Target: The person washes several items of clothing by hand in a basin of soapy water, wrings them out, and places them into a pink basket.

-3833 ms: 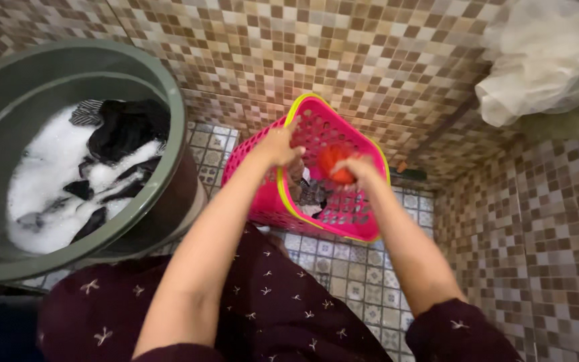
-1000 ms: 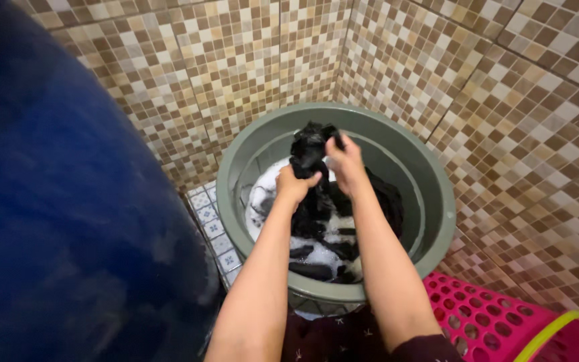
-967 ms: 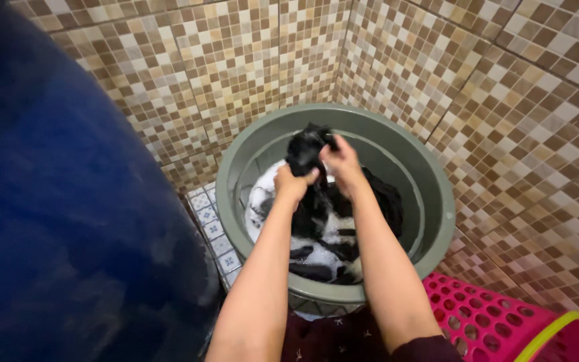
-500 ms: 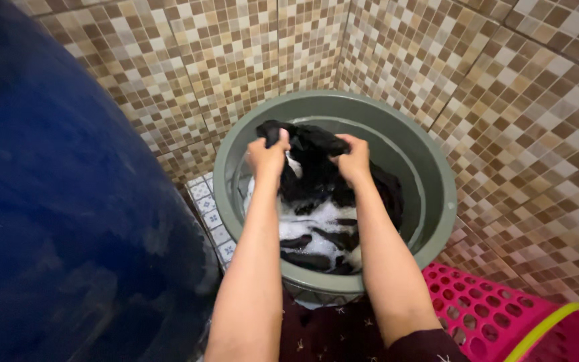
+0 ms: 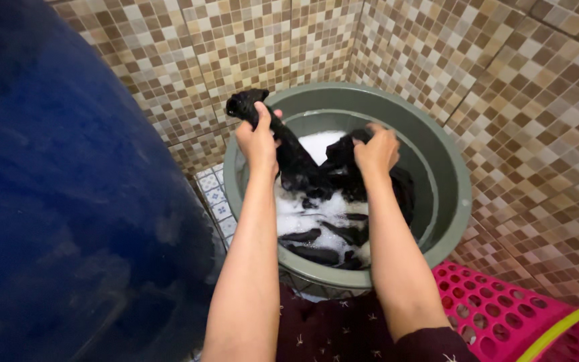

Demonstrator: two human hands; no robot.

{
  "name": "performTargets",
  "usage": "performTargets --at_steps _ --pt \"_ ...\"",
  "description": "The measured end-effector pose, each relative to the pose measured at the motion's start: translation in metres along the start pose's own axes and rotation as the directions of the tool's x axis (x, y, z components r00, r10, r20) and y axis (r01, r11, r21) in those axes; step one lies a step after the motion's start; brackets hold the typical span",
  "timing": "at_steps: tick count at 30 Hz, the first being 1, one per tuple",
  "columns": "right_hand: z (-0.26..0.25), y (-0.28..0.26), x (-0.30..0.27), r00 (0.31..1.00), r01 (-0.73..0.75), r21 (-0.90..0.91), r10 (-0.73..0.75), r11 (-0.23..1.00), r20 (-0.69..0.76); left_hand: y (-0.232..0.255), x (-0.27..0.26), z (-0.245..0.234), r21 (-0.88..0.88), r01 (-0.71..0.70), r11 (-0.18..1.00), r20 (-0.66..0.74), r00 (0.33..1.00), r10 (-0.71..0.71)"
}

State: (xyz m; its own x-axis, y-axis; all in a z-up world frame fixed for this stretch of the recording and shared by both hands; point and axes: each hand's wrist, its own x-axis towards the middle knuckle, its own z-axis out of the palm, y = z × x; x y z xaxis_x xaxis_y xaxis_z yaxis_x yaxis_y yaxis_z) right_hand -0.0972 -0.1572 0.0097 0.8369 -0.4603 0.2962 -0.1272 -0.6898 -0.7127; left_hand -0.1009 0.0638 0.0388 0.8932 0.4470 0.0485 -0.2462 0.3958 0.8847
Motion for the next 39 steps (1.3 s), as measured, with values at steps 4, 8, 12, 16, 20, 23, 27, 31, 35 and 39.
performTargets --at_steps 4,8,12,16,20,23,27,31,35,39 --pt "0.018 0.013 -0.003 0.881 0.373 0.044 -0.369 0.927 0.296 0.009 -0.004 0.015 -0.206 -0.005 0.979 0.159 0.987 0.039" --pt "0.091 0.038 -0.023 0.442 0.157 0.498 -0.511 0.853 0.737 0.020 -0.019 0.030 -0.483 0.083 0.872 0.390 0.912 0.129" --pt "0.116 0.068 -0.023 0.699 0.175 -0.051 -0.087 0.983 0.709 0.035 -0.033 0.042 -0.599 0.158 0.785 0.495 0.843 0.208" --pt "0.124 0.093 0.000 0.878 0.091 0.452 -0.286 0.888 0.385 0.038 -0.028 0.042 -0.605 0.086 0.792 0.454 0.854 0.254" --pt "0.101 0.081 0.033 0.978 -0.030 0.716 -0.128 0.698 0.166 0.009 -0.005 0.031 -0.511 0.000 0.860 0.351 0.913 0.208" --pt "0.072 0.061 0.040 0.958 -0.157 0.864 -0.139 0.478 0.250 -0.035 0.017 0.017 0.219 -0.124 0.968 0.062 0.992 0.113" --pt "0.040 0.032 0.026 0.942 0.213 0.725 -0.335 0.655 0.027 -0.075 0.038 -0.005 0.844 0.006 0.537 0.002 1.000 -0.014" --pt "0.013 -0.005 0.000 0.793 0.346 0.635 -0.577 0.690 0.195 -0.067 0.018 -0.012 0.901 -0.316 0.298 0.408 0.852 -0.329" --pt "-0.002 -0.034 -0.022 0.776 0.530 0.423 -0.621 0.735 0.107 -0.050 -0.016 -0.002 0.495 -0.479 0.724 0.720 0.693 -0.034" --pt "-0.019 -0.040 -0.027 0.748 0.585 0.435 -0.663 0.685 0.038 -0.037 -0.016 -0.002 0.782 -0.318 0.536 0.450 0.883 -0.134"
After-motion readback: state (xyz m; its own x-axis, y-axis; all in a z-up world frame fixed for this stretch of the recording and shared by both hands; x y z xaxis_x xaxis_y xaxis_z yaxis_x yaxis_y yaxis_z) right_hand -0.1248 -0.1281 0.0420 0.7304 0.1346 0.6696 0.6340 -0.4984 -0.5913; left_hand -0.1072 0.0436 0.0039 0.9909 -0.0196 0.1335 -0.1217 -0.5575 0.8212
